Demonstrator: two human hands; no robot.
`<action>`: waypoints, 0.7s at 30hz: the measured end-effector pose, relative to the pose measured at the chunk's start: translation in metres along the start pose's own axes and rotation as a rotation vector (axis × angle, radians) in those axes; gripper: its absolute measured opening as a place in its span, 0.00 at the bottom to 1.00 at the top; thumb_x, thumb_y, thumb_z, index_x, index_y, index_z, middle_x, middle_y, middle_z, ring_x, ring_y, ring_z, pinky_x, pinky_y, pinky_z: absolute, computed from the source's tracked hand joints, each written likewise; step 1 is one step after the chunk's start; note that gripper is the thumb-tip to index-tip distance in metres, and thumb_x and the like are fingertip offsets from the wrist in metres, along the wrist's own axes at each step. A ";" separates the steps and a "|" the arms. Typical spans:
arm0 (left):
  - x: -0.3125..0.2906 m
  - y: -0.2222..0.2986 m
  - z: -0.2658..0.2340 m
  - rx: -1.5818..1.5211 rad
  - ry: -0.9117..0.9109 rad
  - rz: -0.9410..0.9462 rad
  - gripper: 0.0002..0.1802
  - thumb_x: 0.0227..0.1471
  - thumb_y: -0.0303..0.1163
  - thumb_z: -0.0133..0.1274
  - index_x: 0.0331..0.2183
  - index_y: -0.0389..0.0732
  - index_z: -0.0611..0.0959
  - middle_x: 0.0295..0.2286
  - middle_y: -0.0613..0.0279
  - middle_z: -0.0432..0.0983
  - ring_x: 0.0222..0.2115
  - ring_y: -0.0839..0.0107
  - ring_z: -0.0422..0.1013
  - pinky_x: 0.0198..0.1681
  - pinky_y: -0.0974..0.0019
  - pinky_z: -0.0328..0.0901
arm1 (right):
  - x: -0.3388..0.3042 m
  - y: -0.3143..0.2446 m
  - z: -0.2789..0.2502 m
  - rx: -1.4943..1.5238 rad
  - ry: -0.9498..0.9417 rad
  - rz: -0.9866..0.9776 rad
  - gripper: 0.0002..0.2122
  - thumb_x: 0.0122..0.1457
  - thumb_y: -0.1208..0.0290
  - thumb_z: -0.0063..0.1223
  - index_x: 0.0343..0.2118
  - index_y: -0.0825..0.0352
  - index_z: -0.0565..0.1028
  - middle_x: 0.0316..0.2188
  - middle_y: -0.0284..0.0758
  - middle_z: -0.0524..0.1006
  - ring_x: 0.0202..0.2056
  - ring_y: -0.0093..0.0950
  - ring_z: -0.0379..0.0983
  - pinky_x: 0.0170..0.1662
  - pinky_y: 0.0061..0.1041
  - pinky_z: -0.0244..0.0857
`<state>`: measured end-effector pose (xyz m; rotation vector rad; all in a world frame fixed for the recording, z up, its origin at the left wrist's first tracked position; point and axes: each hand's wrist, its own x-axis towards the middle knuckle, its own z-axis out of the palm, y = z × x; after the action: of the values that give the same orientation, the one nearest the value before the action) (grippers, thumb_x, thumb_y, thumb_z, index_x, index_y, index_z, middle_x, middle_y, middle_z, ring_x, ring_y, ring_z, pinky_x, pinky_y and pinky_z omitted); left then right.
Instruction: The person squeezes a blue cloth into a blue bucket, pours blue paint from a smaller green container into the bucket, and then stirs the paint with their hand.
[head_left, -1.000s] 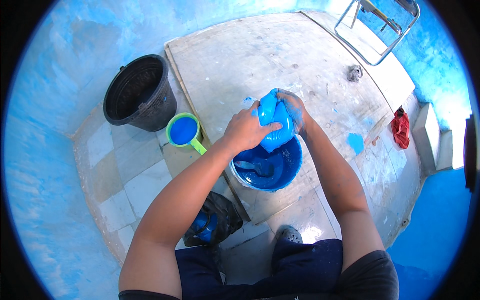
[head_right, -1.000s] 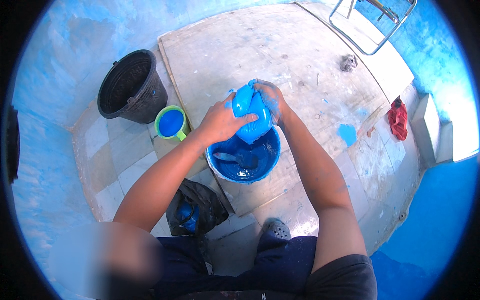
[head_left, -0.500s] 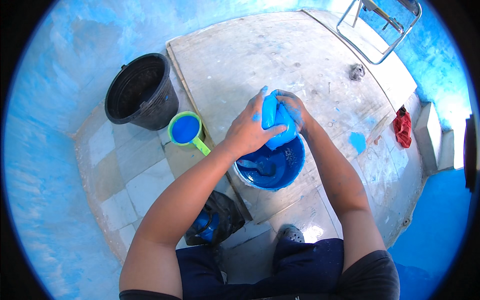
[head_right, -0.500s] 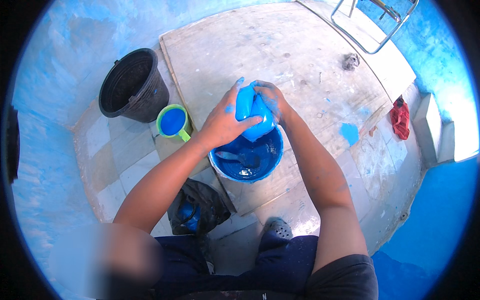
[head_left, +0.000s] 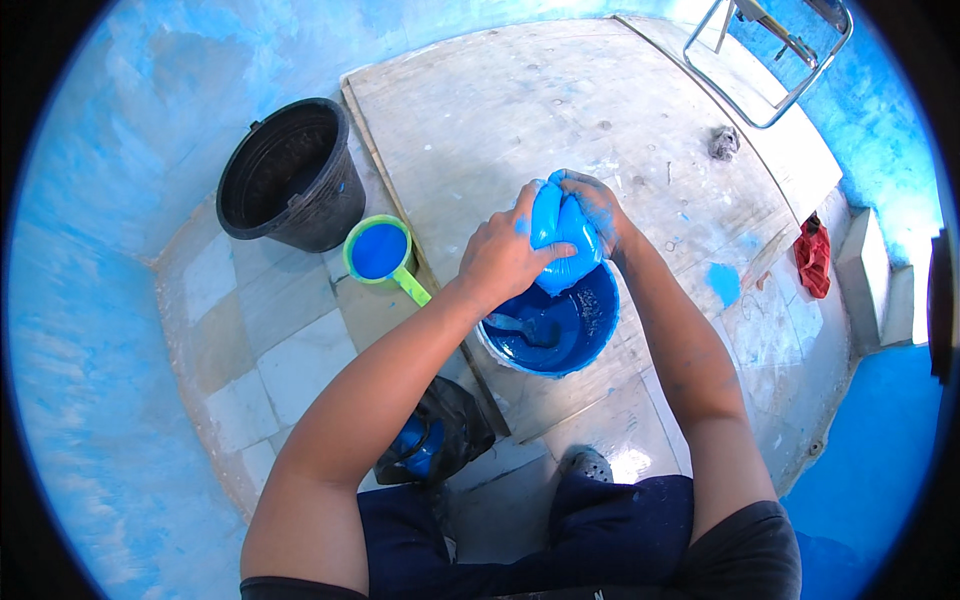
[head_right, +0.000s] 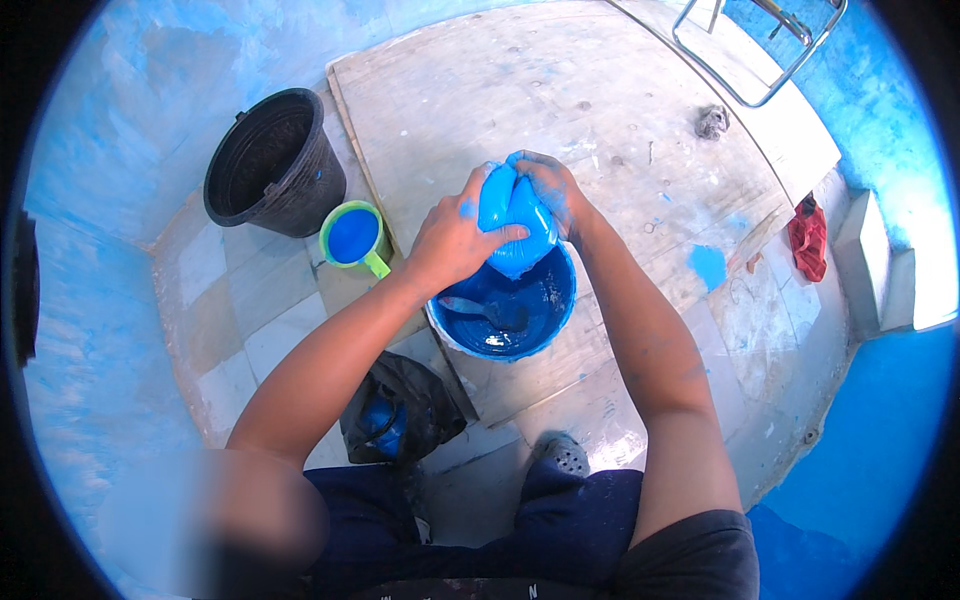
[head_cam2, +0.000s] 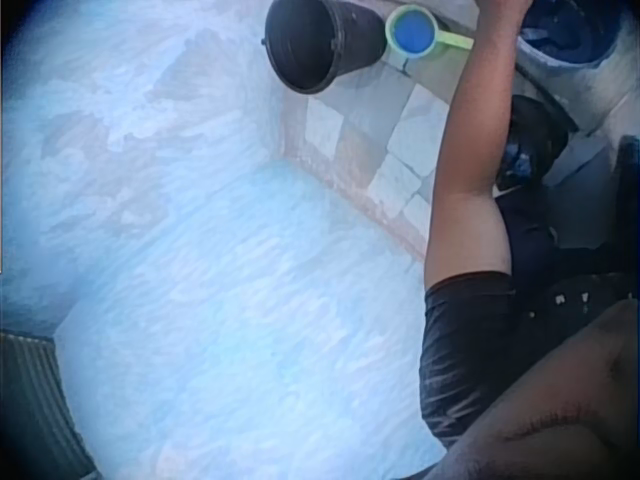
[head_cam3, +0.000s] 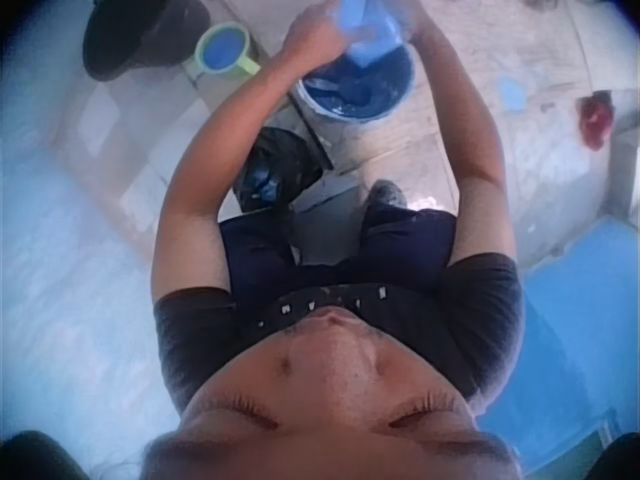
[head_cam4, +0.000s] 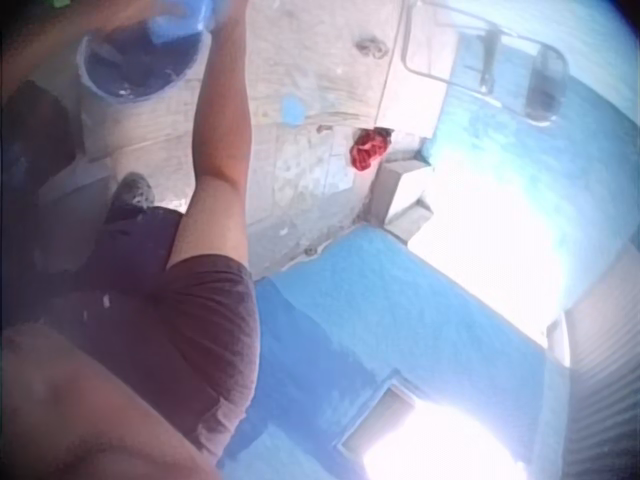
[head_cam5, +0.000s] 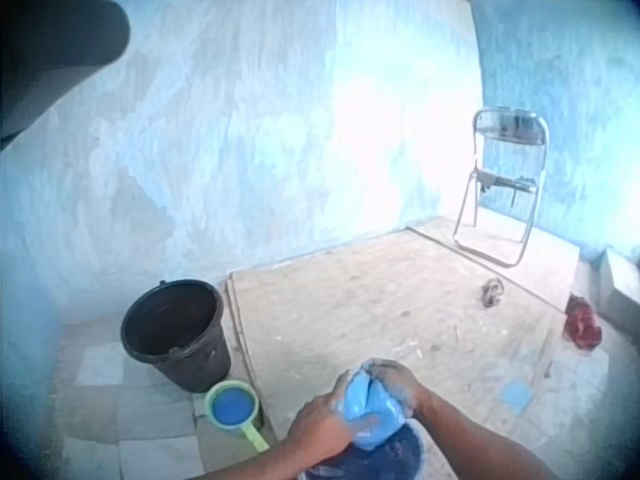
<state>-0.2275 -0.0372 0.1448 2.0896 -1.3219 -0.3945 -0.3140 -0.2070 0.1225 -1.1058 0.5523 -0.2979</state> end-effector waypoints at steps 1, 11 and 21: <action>0.001 0.000 0.000 0.008 0.001 -0.014 0.51 0.47 0.58 0.64 0.63 0.42 0.62 0.39 0.33 0.78 0.41 0.37 0.76 0.46 0.45 0.70 | 0.001 0.001 -0.002 -0.001 -0.013 -0.007 0.07 0.61 0.73 0.48 0.37 0.68 0.76 0.30 0.36 0.77 0.29 0.26 0.77 0.33 0.25 0.76; -0.001 -0.004 0.002 -0.058 0.041 0.058 0.49 0.48 0.54 0.66 0.62 0.44 0.63 0.42 0.35 0.78 0.43 0.38 0.76 0.47 0.46 0.70 | 0.001 0.001 0.005 -0.125 0.041 -0.088 0.09 0.63 0.67 0.49 0.37 0.67 0.76 0.29 0.33 0.76 0.29 0.22 0.75 0.34 0.23 0.74; -0.002 -0.002 0.000 -0.030 0.089 0.158 0.48 0.47 0.50 0.67 0.62 0.42 0.61 0.45 0.37 0.77 0.45 0.40 0.75 0.48 0.47 0.70 | -0.009 -0.004 0.013 -0.369 0.081 -0.281 0.10 0.62 0.67 0.49 0.39 0.69 0.75 0.31 0.33 0.76 0.32 0.21 0.74 0.37 0.23 0.72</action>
<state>-0.2265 -0.0346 0.1433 1.9387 -1.4075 -0.2487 -0.3138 -0.1942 0.1332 -1.5390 0.5358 -0.5000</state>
